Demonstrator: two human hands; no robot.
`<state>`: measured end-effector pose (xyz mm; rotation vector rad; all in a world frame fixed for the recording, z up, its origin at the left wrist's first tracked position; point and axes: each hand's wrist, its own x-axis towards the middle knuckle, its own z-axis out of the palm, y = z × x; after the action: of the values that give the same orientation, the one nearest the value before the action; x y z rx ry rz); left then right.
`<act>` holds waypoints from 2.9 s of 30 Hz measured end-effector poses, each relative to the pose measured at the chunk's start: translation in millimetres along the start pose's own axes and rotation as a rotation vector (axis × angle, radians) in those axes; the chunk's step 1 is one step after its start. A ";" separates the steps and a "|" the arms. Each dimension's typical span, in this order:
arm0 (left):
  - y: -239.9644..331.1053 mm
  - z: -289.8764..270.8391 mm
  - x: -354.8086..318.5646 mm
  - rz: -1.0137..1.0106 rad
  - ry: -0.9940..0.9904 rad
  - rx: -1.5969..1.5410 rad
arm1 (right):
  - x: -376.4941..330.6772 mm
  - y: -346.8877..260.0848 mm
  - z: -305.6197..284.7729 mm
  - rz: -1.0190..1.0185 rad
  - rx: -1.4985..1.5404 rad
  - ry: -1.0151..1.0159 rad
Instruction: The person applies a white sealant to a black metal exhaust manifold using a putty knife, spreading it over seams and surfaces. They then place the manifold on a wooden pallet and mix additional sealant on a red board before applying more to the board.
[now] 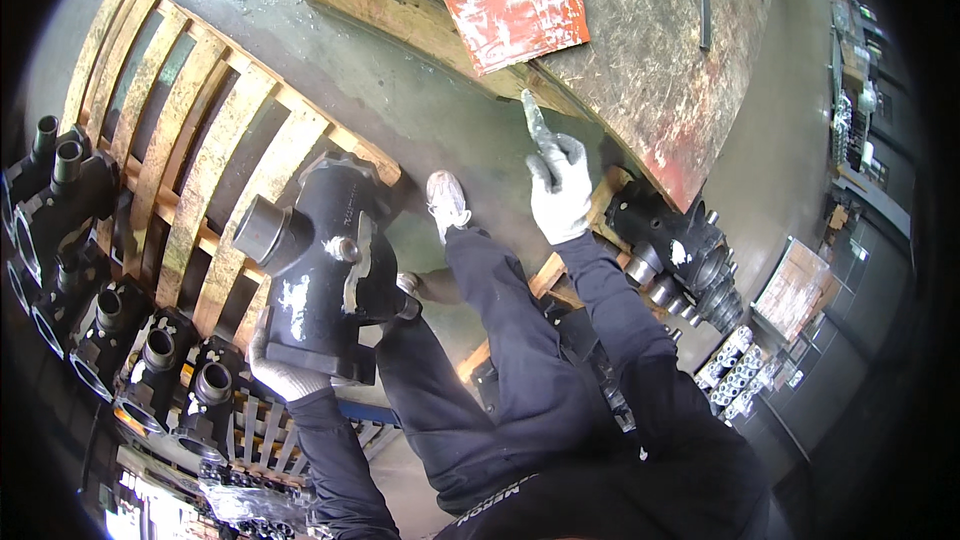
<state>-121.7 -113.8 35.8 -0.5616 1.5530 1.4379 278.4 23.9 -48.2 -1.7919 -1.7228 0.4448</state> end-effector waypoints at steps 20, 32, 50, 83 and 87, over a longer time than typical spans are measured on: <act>0.7 0.5 2.3 -0.020 0.151 0.039 | 69.6 -20.9 74.3 0.533 0.707 0.043; 1.1 0.3 4.6 -0.028 0.126 0.029 | 63.5 3.6 70.2 0.386 0.436 0.010; 1.0 -10.7 7.6 -0.025 0.018 0.026 | 33.3 -2.7 -11.2 0.490 0.177 -0.157; -19.9 -4.2 2.1 0.171 0.253 0.022 | -11.2 -141.3 49.5 0.219 0.457 -1.261; -22.8 15.0 -27.9 0.087 0.243 -0.169 | -23.9 -158.3 69.5 0.116 0.397 -1.477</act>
<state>-85.0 -111.4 48.9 -0.8030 1.6695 1.6255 109.8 9.1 -5.5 -1.1937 -2.0373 2.3751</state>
